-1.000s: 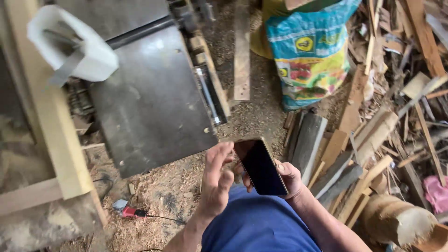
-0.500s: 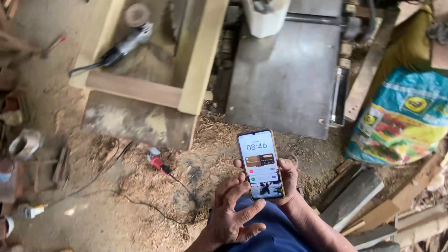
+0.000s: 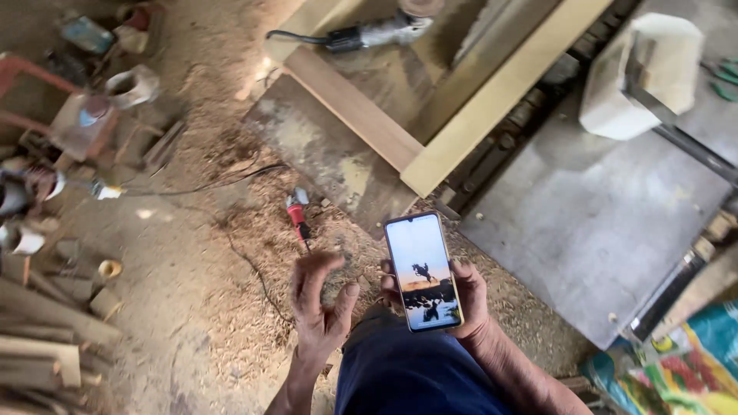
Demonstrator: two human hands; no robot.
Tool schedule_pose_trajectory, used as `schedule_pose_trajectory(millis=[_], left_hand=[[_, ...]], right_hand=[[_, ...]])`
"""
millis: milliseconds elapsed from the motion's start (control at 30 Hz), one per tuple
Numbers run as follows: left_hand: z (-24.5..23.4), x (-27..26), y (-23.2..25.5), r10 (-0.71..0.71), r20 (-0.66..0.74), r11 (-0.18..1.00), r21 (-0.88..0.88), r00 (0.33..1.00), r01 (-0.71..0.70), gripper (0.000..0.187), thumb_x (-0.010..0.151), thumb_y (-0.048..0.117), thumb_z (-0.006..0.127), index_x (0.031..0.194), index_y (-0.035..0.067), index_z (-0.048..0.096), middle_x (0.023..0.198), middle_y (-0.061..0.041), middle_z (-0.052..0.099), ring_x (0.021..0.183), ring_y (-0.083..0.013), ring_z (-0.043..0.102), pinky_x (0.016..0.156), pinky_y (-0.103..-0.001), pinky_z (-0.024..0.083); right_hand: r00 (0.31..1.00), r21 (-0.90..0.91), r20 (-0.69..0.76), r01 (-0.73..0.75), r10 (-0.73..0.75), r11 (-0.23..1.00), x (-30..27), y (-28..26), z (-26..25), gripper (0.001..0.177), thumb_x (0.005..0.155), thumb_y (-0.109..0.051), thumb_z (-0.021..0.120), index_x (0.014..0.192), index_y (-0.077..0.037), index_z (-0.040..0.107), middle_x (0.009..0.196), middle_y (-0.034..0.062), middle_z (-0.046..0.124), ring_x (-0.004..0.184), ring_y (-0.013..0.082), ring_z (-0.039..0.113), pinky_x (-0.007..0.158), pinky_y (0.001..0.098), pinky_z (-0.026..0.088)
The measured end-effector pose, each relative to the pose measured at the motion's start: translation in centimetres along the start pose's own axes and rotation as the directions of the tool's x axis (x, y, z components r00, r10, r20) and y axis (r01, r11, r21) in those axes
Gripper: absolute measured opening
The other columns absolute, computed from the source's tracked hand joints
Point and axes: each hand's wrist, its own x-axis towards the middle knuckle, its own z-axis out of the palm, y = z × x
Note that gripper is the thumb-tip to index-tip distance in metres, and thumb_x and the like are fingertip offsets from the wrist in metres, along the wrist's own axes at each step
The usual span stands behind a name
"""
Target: Sanding a wooden frame with an angle grinder, applying glue to joints, and checking alignment with a square.
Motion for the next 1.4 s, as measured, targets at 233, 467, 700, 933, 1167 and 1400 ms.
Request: schedule_pose_trajectory(millis=[233, 467, 700, 933, 1167, 1400], left_hand=[[2.8, -8.5, 0.6, -0.566, 0.682, 0.17, -0.453, 0.463, 0.875, 0.034, 0.089, 0.014, 0.076, 0.117, 0.0, 0.063, 0.095, -0.008, 0.073, 0.083, -0.0136, 0.071, 0.081, -0.023, 0.056], [2.2, -9.1, -1.2, -0.641, 0.402, 0.065, -0.82, 0.654, 0.568, 0.037, 0.095, 0.016, 0.071, 0.121, -0.007, 0.058, 0.098, -0.02, 0.073, 0.08, -0.0278, 0.072, 0.08, -0.033, 0.059], [-3.3, -8.3, -5.5, -0.621, 0.264, 0.255, -0.822, 0.738, 0.509, 0.038, 0.103, 0.013, 0.061, 0.135, -0.004, 0.053, 0.096, -0.016, 0.07, 0.081, -0.0213, 0.068, 0.086, -0.035, 0.057], [-9.2, -8.8, -12.2, -0.675, 0.344, 0.1, -0.834, 0.652, 0.543, 0.028, 0.1, 0.012, 0.064, 0.121, -0.006, 0.06, 0.094, -0.017, 0.073, 0.075, -0.0244, 0.073, 0.075, -0.03, 0.06], [-14.8, -8.0, -16.2, -0.672, 0.383, 0.055, -0.827, 0.634, 0.559, 0.028, 0.1, 0.008, 0.064, 0.123, -0.006, 0.06, 0.094, -0.02, 0.073, 0.074, -0.0277, 0.072, 0.075, -0.034, 0.062], [-15.7, -7.3, -19.2, -0.673, 0.42, -0.042, -0.844, 0.609, 0.535, 0.033, 0.1, 0.009, 0.065, 0.128, -0.006, 0.058, 0.096, -0.018, 0.073, 0.075, -0.0259, 0.071, 0.077, -0.034, 0.06]], right_hand=[[0.969, -0.098, 0.014, -0.246, 0.248, 0.964, 5.9, -0.5, -0.7, 0.094, 0.078, -0.036, 0.075, 0.152, 0.008, 0.038, 0.152, 0.0274, 0.048, 0.136, 0.0397, 0.053, 0.12, 0.05, 0.036], [0.932, -0.404, -0.023, -0.339, 0.361, 0.85, 11.5, 2.0, 0.1, 0.081, 0.085, -0.043, 0.067, 0.146, 0.006, 0.045, 0.14, 0.0327, 0.054, 0.124, 0.0469, 0.058, 0.104, 0.0567, 0.045], [0.956, -0.964, 0.26, 0.264, 0.138, -0.011, 18.2, 6.6, 3.0, 0.033, 0.089, -0.045, 0.057, 0.096, -0.013, 0.055, 0.083, 0.001, 0.056, 0.078, 0.0154, 0.052, 0.079, 0.036, 0.052], [0.991, -0.958, 0.076, 0.04, 0.114, 0.284, 24.7, 10.4, 0.3, 0.031, 0.081, -0.013, 0.047, 0.106, -0.004, 0.063, 0.093, 0.0099, 0.066, 0.081, 0.021, 0.056, 0.071, 0.0364, 0.045], [0.999, -0.964, -0.022, -0.031, 0.037, 0.265, 29.9, 15.1, 0.5, 0.04, 0.075, -0.015, 0.053, 0.112, -0.005, 0.064, 0.086, 0.0064, 0.067, 0.072, 0.0194, 0.059, 0.062, 0.0367, 0.05], [0.999, -0.987, -0.052, -0.053, 0.008, 0.154, 33.0, 15.4, 0.1, 0.043, 0.079, -0.024, 0.06, 0.118, -0.006, 0.067, 0.095, 0.0068, 0.074, 0.08, 0.0205, 0.068, 0.069, 0.0403, 0.057]])
